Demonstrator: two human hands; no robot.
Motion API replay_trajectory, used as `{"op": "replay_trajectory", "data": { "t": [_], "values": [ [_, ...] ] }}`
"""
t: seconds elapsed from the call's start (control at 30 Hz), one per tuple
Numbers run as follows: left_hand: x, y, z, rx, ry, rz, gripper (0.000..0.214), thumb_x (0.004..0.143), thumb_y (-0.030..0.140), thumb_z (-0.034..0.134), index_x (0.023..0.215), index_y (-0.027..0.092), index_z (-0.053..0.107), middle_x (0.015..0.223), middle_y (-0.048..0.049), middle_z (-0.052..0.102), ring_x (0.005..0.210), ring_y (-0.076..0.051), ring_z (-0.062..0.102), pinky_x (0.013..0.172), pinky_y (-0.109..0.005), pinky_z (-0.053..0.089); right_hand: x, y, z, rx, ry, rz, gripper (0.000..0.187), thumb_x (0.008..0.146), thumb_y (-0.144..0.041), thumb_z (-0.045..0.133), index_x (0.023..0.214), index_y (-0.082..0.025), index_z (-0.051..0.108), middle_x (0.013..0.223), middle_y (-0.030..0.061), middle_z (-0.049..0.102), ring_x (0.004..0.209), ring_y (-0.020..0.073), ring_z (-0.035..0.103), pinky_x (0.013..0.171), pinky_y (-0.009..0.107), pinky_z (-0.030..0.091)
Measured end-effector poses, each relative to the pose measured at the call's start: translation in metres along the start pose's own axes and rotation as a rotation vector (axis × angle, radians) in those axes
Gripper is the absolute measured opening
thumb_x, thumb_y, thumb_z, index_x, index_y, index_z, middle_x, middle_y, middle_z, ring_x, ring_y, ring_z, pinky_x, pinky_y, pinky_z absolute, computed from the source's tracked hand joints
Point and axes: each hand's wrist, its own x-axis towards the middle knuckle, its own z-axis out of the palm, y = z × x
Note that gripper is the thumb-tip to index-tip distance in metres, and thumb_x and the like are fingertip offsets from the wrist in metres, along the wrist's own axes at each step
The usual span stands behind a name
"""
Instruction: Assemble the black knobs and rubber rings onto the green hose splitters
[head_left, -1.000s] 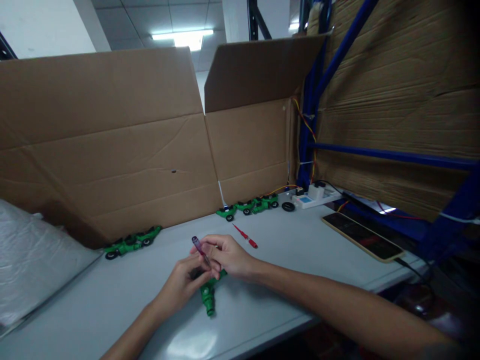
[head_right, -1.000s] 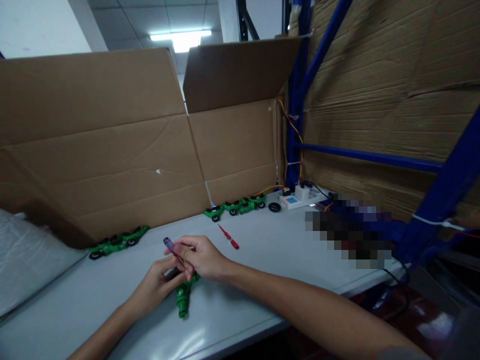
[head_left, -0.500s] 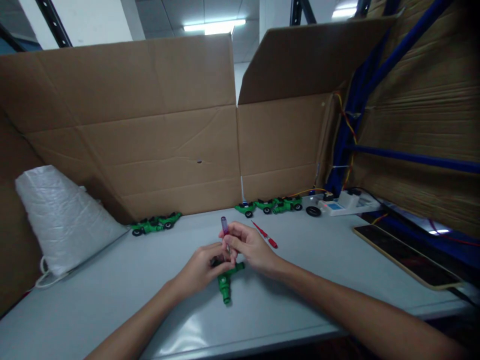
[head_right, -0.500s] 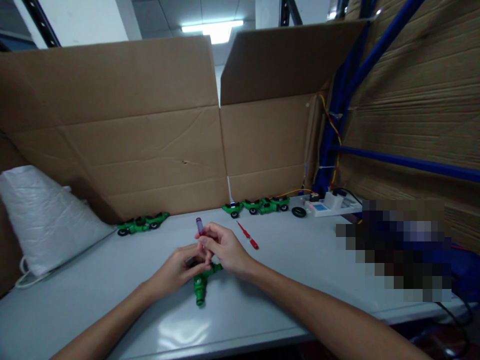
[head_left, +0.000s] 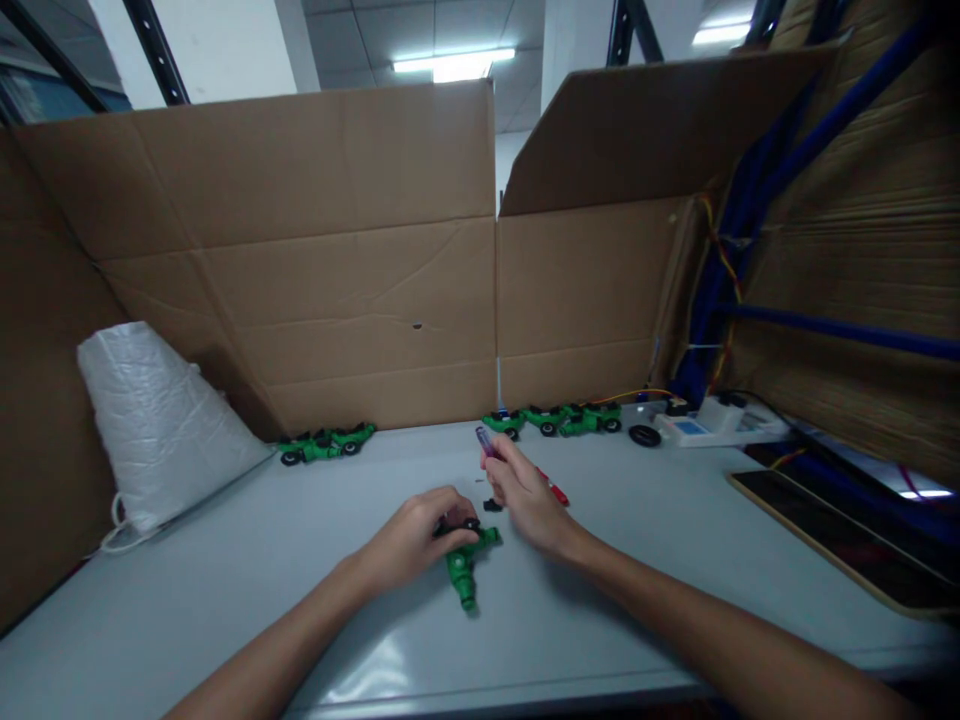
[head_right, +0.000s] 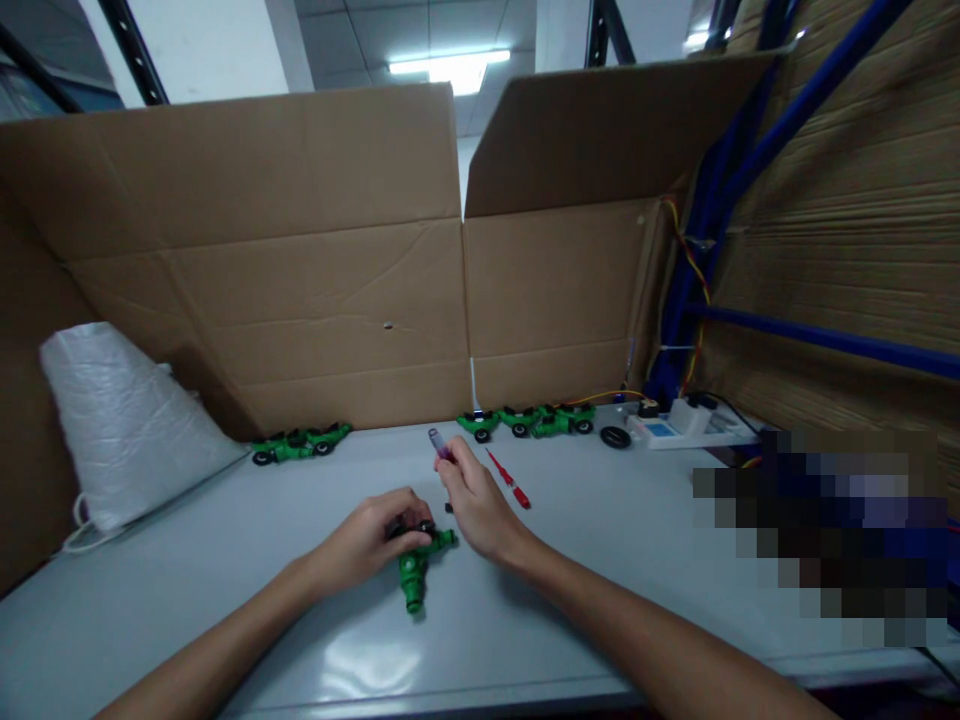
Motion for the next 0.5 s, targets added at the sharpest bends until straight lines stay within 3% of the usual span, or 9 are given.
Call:
{"op": "replay_trajectory", "data": {
  "t": [0.1, 0.27, 0.37, 0.5],
  "values": [
    [-0.001, -0.004, 0.001, 0.053, 0.051, 0.004, 0.018, 0.102, 0.035, 0.070, 0.104, 0.017, 0.072, 0.090, -0.0031, 0.069, 0.080, -0.017, 0.062, 0.076, -0.027, 0.048, -0.002, -0.006, 0.000, -0.131, -0.016, -0.025, 0.017, 0.102, -0.038, 0.056, 0.094, -0.024, 0.050, 0.081, -0.0033, 0.053, 0.068, 0.0152, 0.054, 0.060, 0.025, 0.041],
    [0.001, -0.010, 0.001, 0.080, 0.172, 0.041, 0.014, 0.104, 0.032, 0.066, 0.107, 0.019, 0.072, 0.095, -0.0038, 0.069, 0.086, -0.017, 0.064, 0.081, -0.027, 0.050, -0.008, -0.017, 0.000, -0.445, -0.148, -0.083, 0.013, 0.101, -0.030, 0.059, 0.093, -0.023, 0.052, 0.070, -0.0058, 0.054, 0.059, 0.0142, 0.051, 0.057, 0.026, 0.027],
    [0.002, -0.011, -0.001, 0.082, 0.243, 0.067, 0.018, 0.105, 0.030, 0.065, 0.119, 0.021, 0.072, 0.100, -0.0049, 0.069, 0.091, -0.018, 0.066, 0.086, -0.029, 0.052, -0.009, -0.014, 0.001, -0.493, -0.161, -0.077, 0.010, 0.102, -0.029, 0.059, 0.096, -0.023, 0.052, 0.071, -0.0049, 0.057, 0.059, 0.0146, 0.053, 0.057, 0.027, 0.026],
    [0.003, -0.012, -0.004, 0.105, 0.292, 0.088, 0.018, 0.105, 0.031, 0.065, 0.118, 0.023, 0.073, 0.106, -0.0068, 0.071, 0.099, -0.020, 0.067, 0.091, -0.032, 0.055, -0.007, -0.005, 0.002, -0.455, -0.134, -0.093, 0.008, 0.104, -0.029, 0.056, 0.099, -0.024, 0.054, 0.071, -0.0031, 0.058, 0.060, 0.0166, 0.053, 0.059, 0.027, 0.027]
  ]
}}
